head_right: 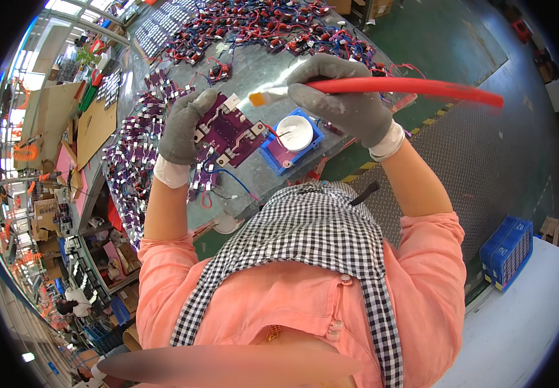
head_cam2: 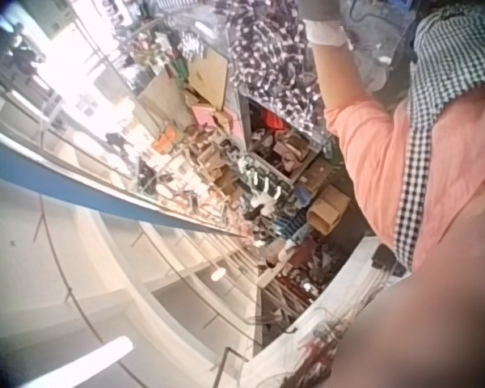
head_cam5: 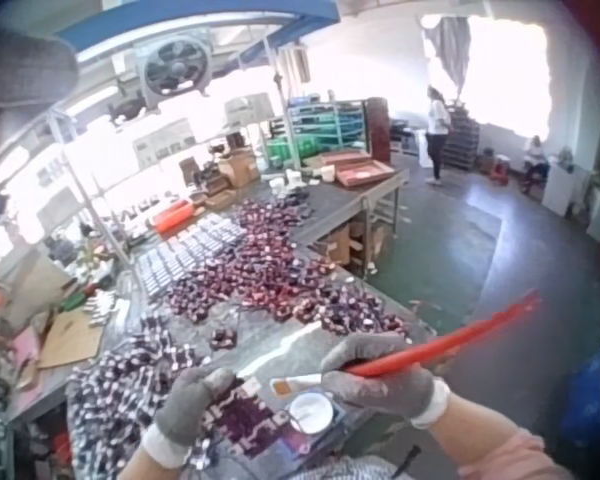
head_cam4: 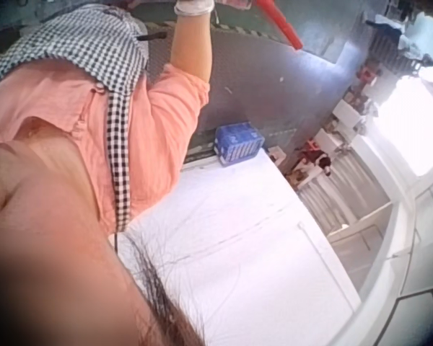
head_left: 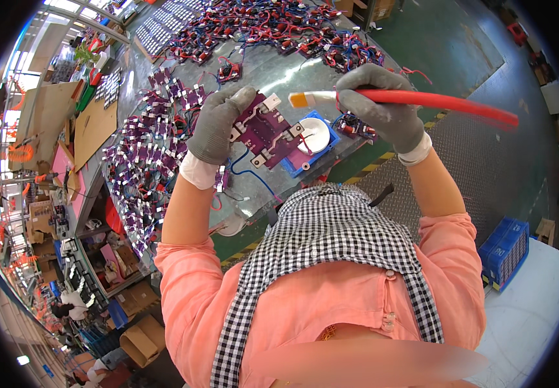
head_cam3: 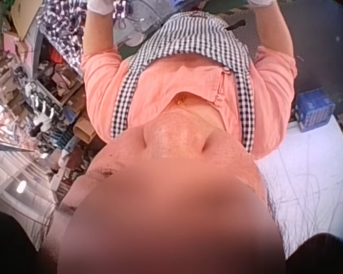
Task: The recorder is using a brush to apply a white liquid coating to specific areas of purple printed circuit boards.
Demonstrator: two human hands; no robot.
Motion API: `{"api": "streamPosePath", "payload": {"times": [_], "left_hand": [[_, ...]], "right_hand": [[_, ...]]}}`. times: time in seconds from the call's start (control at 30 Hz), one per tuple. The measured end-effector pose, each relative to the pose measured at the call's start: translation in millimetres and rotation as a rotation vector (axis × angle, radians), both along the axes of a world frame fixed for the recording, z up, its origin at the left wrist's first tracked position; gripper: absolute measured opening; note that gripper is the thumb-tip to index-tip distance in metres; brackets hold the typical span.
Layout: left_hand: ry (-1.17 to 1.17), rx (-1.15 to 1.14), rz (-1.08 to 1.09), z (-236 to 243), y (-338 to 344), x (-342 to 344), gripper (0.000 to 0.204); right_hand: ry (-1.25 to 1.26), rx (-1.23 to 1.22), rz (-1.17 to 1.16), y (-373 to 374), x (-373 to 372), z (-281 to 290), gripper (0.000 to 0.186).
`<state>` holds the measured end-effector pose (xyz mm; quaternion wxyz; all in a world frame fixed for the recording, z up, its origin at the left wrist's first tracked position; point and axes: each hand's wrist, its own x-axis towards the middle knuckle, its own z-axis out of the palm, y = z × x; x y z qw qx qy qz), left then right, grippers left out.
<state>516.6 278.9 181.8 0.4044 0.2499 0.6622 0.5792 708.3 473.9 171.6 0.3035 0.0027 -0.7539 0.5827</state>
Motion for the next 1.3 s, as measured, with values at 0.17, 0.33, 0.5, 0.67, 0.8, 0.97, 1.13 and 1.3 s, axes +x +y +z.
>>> {"api": "streamPosePath", "payload": {"times": [0.17,0.33,0.5,0.67,0.8,0.97,1.13,1.3], "left_hand": [[-0.167,0.078,0.03,0,-7,-3,0.025],[-0.068,0.019,0.016,-2,-16,-14,0.026],[-0.281,0.474,0.106,-28,-47,-50,0.04],[-0.55,0.808,0.366,-102,-70,-68,0.032],[-0.477,0.636,0.5,-114,-50,-41,0.027],[-0.222,0.591,0.557,-128,-40,-13,0.018],[-0.15,0.519,0.536,-101,-23,11,0.024],[-0.141,0.582,0.518,-90,-26,22,0.024]], "right_hand": [[-0.069,-0.117,0.182,-12,5,-3,0.007],[-0.144,0.062,0.083,-1,3,-4,0.007],[-0.185,-0.068,-0.009,14,-6,-57,0.007],[-0.218,0.595,-0.061,7,-21,-167,0.012],[-0.255,0.899,-0.123,5,-18,-194,0.015],[-0.076,0.395,-0.233,-17,-21,-127,0.014],[0.011,-0.066,-0.182,-46,-33,-54,0.016],[0.068,0.258,-0.239,-38,-38,-46,0.014]]}}
